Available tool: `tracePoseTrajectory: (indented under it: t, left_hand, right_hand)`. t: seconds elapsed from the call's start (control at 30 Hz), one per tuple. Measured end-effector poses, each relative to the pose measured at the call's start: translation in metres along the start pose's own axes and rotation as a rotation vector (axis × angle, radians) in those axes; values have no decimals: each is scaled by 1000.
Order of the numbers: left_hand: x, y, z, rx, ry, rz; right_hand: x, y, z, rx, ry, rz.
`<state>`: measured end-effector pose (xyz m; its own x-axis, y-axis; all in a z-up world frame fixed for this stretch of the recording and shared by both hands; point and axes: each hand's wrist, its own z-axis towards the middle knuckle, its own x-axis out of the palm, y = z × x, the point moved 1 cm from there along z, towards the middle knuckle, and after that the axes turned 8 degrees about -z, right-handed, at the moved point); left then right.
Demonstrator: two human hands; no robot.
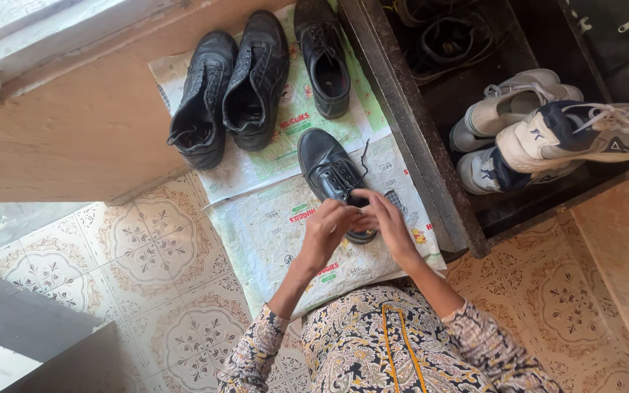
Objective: The person removes laces from a black shoe and then re-laces it by threading the laces through the eyelets and tying them. The person repeats this process on a second black shoe.
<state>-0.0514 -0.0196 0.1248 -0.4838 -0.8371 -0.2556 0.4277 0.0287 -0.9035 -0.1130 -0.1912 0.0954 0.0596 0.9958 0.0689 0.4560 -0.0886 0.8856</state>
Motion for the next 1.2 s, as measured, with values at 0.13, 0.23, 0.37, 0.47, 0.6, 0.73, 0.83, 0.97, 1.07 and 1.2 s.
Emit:
tracePoseTrajectory:
  t: [0.13, 0.23, 0.37, 0.47, 0.6, 0.73, 0.83, 0.97, 1.07, 1.2]
  left_hand:
    - [-9, 1, -4, -134, 70, -17]
    - [-8, -2, -4, -84, 125, 97]
    - [-10, -7, 0, -1, 142, 167]
    - [-7, -10, 2, -7, 142, 232]
    - [-7, -19, 1, -22, 47, 252]
    - [-14, -23, 0, 6, -31, 194]
    - [-13, -20, -6, -14, -70, 149]
    - [-11, -4, -12, -13, -81, 151]
    - [-27, 16, 8, 110, -72, 318]
    - [-113, 49, 53, 161, -246, 447]
  right_hand:
    - [9, 25, -21, -412, -195, -561]
    - [13, 34, -27, -603, -236, -844]
    - [10, 43, -23, -718, -216, -986]
    - [7, 48, -21, -690, -189, -1047]
    - [6, 50, -19, -468, -91, -834]
    - [5, 45, -17, -243, 90, -464]
    - [4, 40, -15, -208, 172, -287]
    - [6, 25, -12, -200, 207, -186]
    - [8, 1, -6, -103, 27, -254]
    - [8, -47, 7, -286, -187, -598]
